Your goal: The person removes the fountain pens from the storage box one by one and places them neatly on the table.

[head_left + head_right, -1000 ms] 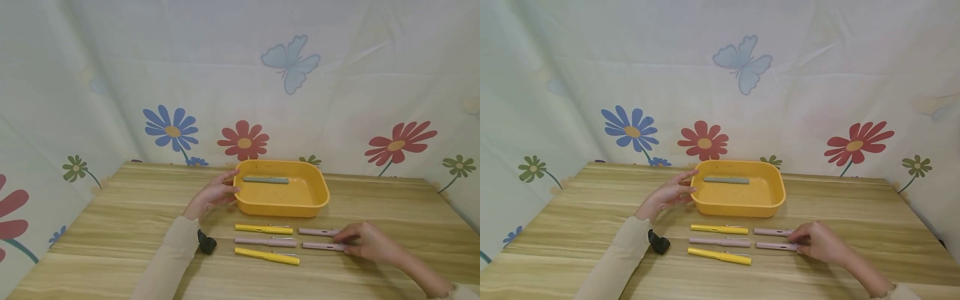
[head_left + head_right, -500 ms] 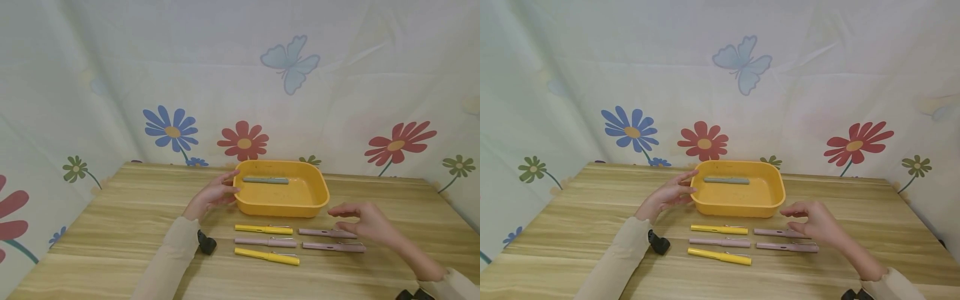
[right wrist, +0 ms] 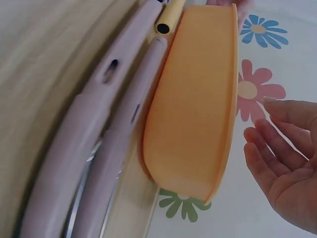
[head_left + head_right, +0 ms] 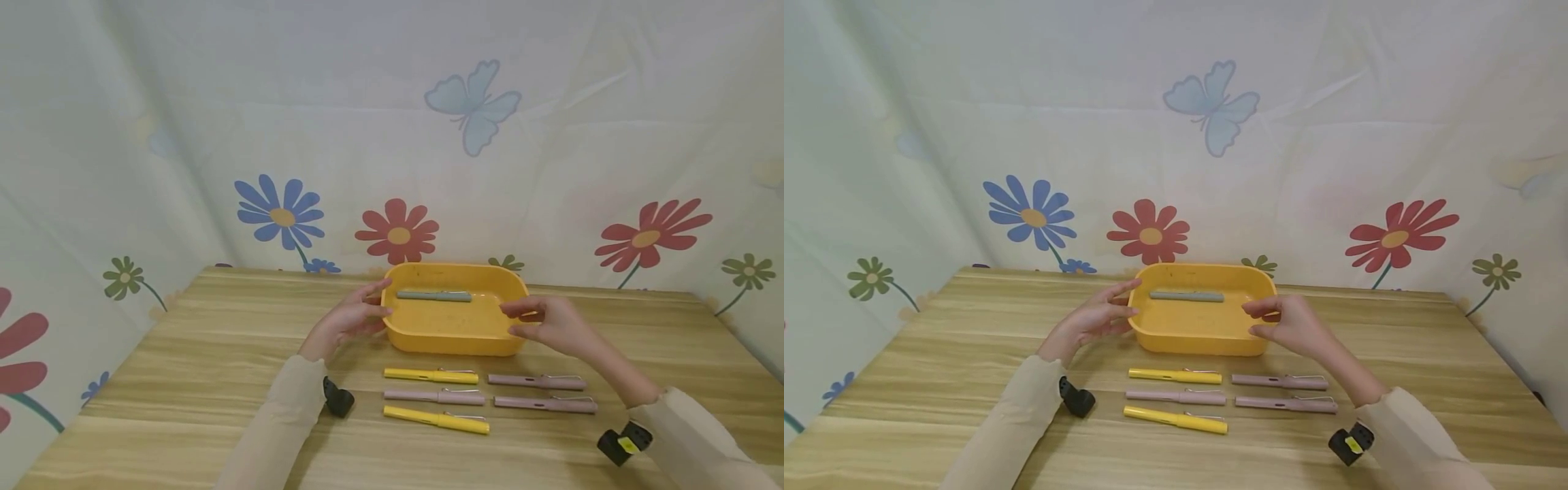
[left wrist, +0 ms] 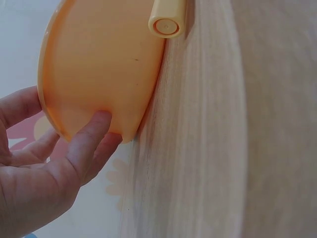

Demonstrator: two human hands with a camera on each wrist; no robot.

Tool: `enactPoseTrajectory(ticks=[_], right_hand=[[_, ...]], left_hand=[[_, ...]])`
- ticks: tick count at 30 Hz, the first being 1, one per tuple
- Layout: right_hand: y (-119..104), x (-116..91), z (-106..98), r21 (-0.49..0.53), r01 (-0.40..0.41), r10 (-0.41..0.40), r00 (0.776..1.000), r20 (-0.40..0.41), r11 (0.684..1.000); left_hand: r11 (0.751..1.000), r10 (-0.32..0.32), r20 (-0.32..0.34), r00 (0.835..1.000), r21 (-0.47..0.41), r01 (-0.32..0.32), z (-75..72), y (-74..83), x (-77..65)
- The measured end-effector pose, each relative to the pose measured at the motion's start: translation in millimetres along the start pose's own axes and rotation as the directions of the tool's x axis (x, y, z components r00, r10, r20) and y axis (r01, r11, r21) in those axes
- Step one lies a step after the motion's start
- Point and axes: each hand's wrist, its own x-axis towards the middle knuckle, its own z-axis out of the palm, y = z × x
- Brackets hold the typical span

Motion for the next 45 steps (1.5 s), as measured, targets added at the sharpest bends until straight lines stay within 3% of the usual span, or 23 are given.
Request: enactPoseTrajectory(ticks=[8, 15, 21, 30, 33, 38, 45], right_hand=[[-1, 28, 7, 0.018, -0.027, 0.027, 1.000, 0.012, 0.999], [2, 52, 23, 0.011, -0.040, 0.039, 0.995, 0.091, 0.999], [7, 71, 40, -0.017, -0.021, 0.022, 0.996, 0.082, 1.000], [12, 85, 55, -0.034, -0.045, 0.048, 0.993, 0.105, 0.998], [14, 89, 58, -0.086, -0.031, 0.040, 0.994, 0.102, 0.996], [18, 96, 63, -0.074, -0.041, 0.052, 0.985, 0.165, 0.996], [24, 103, 70, -0.205, 0.069, -0.019, 0.971, 0.237, 0.976]], left_hand=[[1.000, -0.002, -0.012, 1.000, 0.004, 0.002, -0.6, -1.1, 1.4], [1.000, -0.003, -0.011, 1.000, 0.012, 0.003, 0.4, -1.2, 0.8], [1.000, -0.002, -0.015, 1.000, -0.004, 0.001, -1.0, -0.4, -0.3], [1.000, 0.003, -0.009, 1.000, -0.004, -0.003, -0.1, -1.0, 1.0], [1.000, 0.002, -0.009, 1.000, -0.012, -0.002, 0.6, -0.5, 0.4], [1.000, 0.000, -0.007, 1.000, -0.024, 0.000, 0.2, -0.4, -0.6], [1.000, -0.001, -0.007, 1.000, -0.022, 0.001, 0.6, 0.5, -1.6]])
